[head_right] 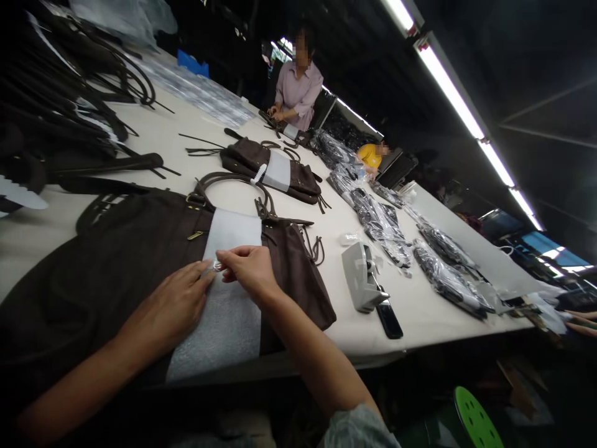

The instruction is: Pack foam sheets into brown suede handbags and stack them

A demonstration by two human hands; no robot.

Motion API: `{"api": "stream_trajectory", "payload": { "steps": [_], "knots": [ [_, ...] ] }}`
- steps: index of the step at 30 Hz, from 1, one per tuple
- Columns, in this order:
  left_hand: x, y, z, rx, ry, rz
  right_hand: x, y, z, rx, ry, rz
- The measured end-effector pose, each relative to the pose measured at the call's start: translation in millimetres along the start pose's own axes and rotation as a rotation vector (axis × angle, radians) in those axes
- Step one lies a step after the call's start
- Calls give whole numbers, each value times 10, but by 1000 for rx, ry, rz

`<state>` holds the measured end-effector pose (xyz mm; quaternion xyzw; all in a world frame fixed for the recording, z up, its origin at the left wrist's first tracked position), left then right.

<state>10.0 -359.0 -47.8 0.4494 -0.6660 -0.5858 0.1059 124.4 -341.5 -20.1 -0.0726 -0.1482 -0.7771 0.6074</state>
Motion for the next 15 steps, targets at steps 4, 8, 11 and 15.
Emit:
{"api": "stream_trajectory", "payload": {
  "steps": [4,8,11,15],
  "knots": [
    [74,126,3,33,38,-34,-201,-315,-227,33,-133,40],
    [162,207,-31,19,3,-78,-256,-343,-429,114,-229,13],
    [200,181,-48,-18,-34,-76,-291,-292,-509,190,-279,-4],
    [195,165,-40,-17,-32,-63,-358,-272,-500,354,-328,64]
  ]
}}
Point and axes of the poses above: each hand's wrist, its own x-axis away from the middle knuckle, its own y-axis out of the back of the hand, z = x × y, the point moved 10 cm from there along -x, towards the middle knuckle, and after that the axes turned 2 degrees about x, right-handed, at the moved point
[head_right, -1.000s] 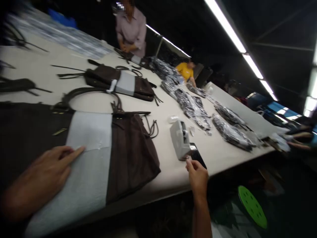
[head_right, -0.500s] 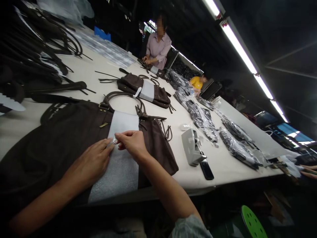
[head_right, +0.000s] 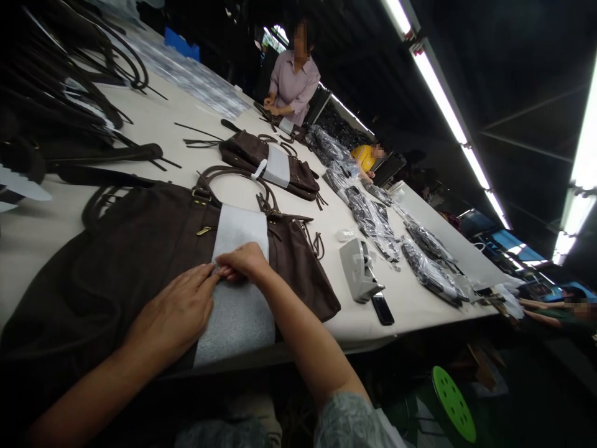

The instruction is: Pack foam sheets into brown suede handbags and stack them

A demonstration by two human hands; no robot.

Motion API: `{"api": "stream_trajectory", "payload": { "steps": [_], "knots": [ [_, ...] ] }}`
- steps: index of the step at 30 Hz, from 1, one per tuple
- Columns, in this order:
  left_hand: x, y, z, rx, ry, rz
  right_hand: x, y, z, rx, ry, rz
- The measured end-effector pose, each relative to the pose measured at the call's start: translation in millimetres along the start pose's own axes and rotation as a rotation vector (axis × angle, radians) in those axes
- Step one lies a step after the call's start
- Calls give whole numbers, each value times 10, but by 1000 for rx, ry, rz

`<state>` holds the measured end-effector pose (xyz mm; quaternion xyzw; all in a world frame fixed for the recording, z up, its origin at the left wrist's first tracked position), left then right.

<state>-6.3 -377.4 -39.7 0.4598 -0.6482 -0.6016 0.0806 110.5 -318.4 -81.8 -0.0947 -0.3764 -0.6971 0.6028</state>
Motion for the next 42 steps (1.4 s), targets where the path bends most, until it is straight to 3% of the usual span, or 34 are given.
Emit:
{"api": "stream_trajectory", "payload": {
  "steps": [4,8,13,16,21,24,26,29,32,34,37,42],
  "knots": [
    [-35,21,23,55,31,37,-32,54,25,297,-39,69],
    [-66,76,64,127,75,62,14,70,65,490,52,97],
    [-42,92,147,175,82,33,380,33,-27,629,164,89],
    [-10,118,195,172,22,-71,851,145,24,710,372,-86],
    [29,300,188,184,-5,-194,1720,655,111,488,774,-366],
    [-43,544,121,154,32,-251,1853,953,173,564,949,-475],
    [-211,598,71,95,25,-210,1681,975,225,670,1026,-426],
    [-606,357,95,-6,-28,-18,1221,812,272,843,1079,-274],
    [-935,-75,216,-94,-103,120,740,576,160,978,1006,-90],
    [-1012,-374,304,-133,-130,175,548,469,26,1019,958,-32],
    [-928,-632,359,-165,-157,162,507,423,-117,973,983,-75],
    [-725,-645,313,-176,-184,100,767,469,-261,814,984,-26]
  ]
}}
Point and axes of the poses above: each hand's wrist, its own x-axis away from the middle knuckle, its own y-axis out of the back of the hand, z = x × y, the point moved 10 cm from there along -x, towards the middle knuckle, and after that the axes turned 2 degrees about x, right-handed, at the moved point
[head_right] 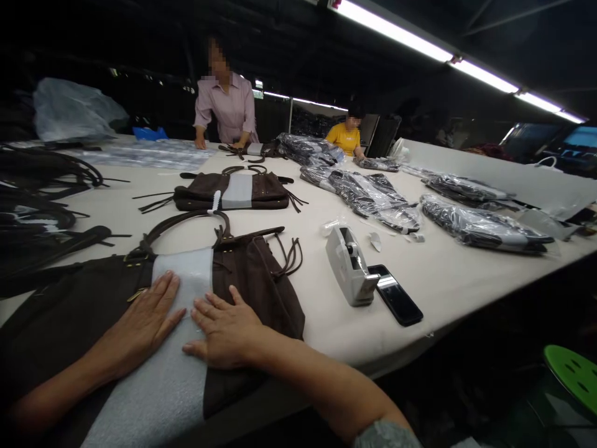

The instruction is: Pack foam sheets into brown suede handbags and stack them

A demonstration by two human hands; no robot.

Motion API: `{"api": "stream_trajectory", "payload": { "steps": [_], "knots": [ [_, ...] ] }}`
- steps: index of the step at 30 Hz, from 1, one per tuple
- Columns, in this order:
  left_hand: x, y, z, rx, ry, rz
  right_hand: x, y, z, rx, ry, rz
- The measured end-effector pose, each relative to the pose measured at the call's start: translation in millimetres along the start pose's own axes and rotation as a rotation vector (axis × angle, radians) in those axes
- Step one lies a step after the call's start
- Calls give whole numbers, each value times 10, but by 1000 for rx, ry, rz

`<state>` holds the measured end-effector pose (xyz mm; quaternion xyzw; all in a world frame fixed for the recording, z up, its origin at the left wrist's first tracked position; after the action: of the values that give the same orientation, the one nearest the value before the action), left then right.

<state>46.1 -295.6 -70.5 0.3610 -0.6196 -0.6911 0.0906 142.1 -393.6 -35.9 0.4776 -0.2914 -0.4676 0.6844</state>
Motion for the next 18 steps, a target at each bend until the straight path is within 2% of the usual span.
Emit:
{"api": "stream_trajectory", "payload": {
  "steps": [3,5,6,7,9,11,12,13,14,16,18],
  "knots": [
    [153,-24,-22,10,-14,18,344,184,179,-201,46,20],
    [333,-59,-41,42,-42,38,670,434,217,-418,63,-86],
    [435,-60,-54,69,-58,43,851,586,140,-522,27,-194],
    [531,-40,-75,107,-73,47,1048,741,-17,-596,-52,-338],
    [666,71,-133,196,-68,63,1498,987,-494,-612,-322,-660],
    [677,298,-226,270,1,64,1864,1054,-970,-555,-617,-843],
    [637,456,-298,281,43,39,1942,1004,-1179,-579,-735,-849],
    [576,644,-406,293,63,-17,1934,893,-1361,-663,-824,-797],
    [505,826,-596,293,11,-75,1843,737,-1487,-800,-870,-697],
    [395,1043,-993,233,-81,-144,1512,415,-1515,-1135,-841,-445],
    [357,993,-1361,155,-135,-108,1164,234,-1355,-1403,-740,-257]
  ]
}}
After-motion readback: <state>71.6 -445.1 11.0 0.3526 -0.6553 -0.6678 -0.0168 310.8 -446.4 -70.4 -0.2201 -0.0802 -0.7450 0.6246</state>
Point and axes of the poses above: each hand's wrist, its own x-axis away from the middle knuckle, its own y-axis out of the back of the hand, z = x × y, the point moved 10 cm from there along -x, towards the middle knuckle, and after that the axes turned 2 degrees about x, right-handed, at the moved point
